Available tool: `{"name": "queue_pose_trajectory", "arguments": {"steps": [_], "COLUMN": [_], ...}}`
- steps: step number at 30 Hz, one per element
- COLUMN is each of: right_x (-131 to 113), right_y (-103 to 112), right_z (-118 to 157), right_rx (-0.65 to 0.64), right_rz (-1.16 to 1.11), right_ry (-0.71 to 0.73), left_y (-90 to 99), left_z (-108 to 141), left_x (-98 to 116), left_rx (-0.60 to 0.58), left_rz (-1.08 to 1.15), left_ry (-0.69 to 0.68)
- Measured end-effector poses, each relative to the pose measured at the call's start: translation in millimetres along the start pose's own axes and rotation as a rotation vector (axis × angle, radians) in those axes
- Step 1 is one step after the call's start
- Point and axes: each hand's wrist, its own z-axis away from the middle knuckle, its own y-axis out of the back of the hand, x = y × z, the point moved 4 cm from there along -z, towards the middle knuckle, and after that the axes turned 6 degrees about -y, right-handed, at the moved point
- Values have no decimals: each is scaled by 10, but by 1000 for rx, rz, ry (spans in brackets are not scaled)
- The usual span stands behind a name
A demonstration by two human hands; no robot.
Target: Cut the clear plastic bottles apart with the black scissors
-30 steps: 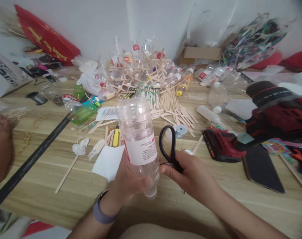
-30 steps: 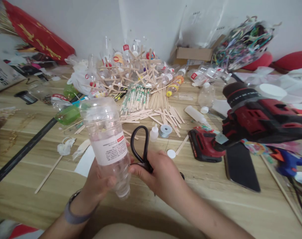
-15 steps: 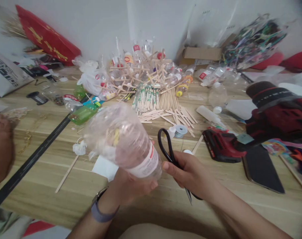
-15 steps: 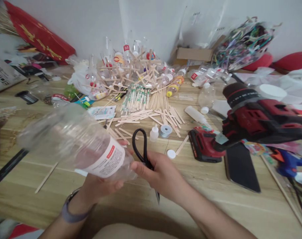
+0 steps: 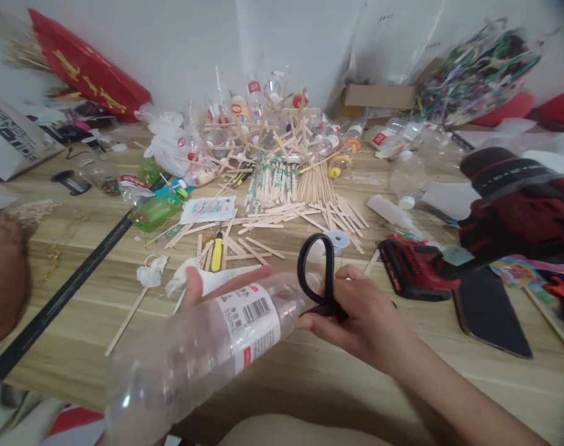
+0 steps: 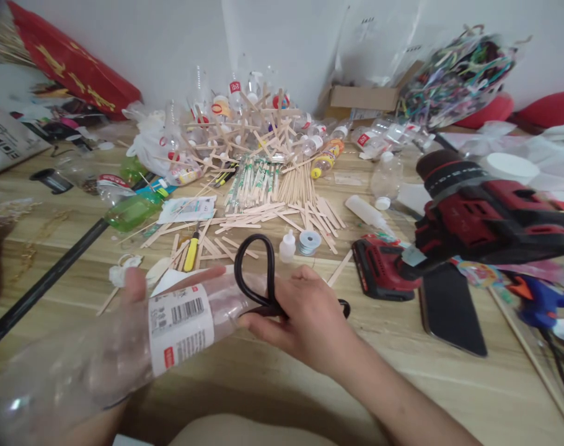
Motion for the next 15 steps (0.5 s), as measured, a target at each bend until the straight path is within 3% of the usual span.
{"name": "queue_pose_trajectory", "arguments": {"steps": [6, 15], "right_x": [-33, -63], "right_y": [30, 68], "right_z": [17, 20], "right_rx": [36, 143], "right_rz": [212, 458], "right_ry": [154, 197], "left_y": [-174, -231], "left_z": [-37, -120], "left_x": [-44, -83], "left_rx": [-65, 5], "left_rz": [-10, 9], "left_ry": [218, 91]}}
